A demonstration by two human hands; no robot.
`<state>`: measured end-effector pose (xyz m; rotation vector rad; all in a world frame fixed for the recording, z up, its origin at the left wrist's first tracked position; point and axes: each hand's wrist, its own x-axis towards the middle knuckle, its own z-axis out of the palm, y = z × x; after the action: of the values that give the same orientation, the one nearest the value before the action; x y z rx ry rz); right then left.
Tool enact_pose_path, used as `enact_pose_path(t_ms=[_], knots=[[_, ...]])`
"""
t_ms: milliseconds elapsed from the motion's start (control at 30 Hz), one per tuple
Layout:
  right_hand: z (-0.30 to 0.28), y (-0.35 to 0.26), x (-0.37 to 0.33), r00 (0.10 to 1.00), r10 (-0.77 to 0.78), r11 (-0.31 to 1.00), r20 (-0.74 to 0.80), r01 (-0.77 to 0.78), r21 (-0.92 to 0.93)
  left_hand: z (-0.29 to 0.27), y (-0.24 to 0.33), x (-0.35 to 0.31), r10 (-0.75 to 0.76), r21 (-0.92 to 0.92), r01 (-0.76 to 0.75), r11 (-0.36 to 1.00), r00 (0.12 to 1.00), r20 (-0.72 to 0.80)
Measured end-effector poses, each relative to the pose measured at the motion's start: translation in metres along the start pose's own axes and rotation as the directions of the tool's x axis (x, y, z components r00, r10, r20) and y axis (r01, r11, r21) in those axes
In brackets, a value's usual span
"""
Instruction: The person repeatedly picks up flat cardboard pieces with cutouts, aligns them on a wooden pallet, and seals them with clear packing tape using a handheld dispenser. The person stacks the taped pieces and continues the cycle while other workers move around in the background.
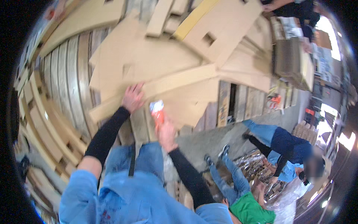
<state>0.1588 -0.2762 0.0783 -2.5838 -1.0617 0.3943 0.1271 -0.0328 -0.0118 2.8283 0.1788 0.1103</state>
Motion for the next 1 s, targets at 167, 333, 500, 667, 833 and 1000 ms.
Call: enact_pose_path(t_ms=[167, 333, 500, 667, 833, 1000], knots=[[-0.004, 0.013, -0.016, 0.983, 0.135, 0.99, 0.127, -0.129, -0.058, 0.043, 0.018, 0.01, -0.004, -0.07, 0.011, 0.997, 0.995, 0.101], [0.019, 0.01, 0.054, 0.996, 0.003, 0.997, 0.094, 0.005, -0.083, 0.023, 0.014, 0.032, -0.006, -0.046, 0.008, 0.999, 0.999, 0.043], [0.015, 0.001, 0.086, 0.992, -0.013, 0.99, 0.125, 0.03, -0.137, 0.034, 0.021, 0.061, 0.06, 0.018, -0.062, 0.998, 0.992, 0.107], [0.043, 0.013, 0.099, 0.947, 0.016, 0.968, 0.32, 0.065, -0.242, 0.038, 0.034, 0.063, 0.058, 0.033, -0.063, 0.997, 0.99, 0.128], [0.001, 0.008, 0.05, 0.982, 0.037, 0.989, 0.183, -0.062, 0.131, 0.016, 0.035, 0.051, -0.012, 0.001, 0.012, 1.0, 0.983, 0.185], [-0.022, 0.03, -0.023, 0.929, 0.302, 0.838, 0.213, -0.365, 0.406, 0.006, 0.03, 0.033, -0.036, -0.041, 0.049, 0.998, 0.964, 0.265]])
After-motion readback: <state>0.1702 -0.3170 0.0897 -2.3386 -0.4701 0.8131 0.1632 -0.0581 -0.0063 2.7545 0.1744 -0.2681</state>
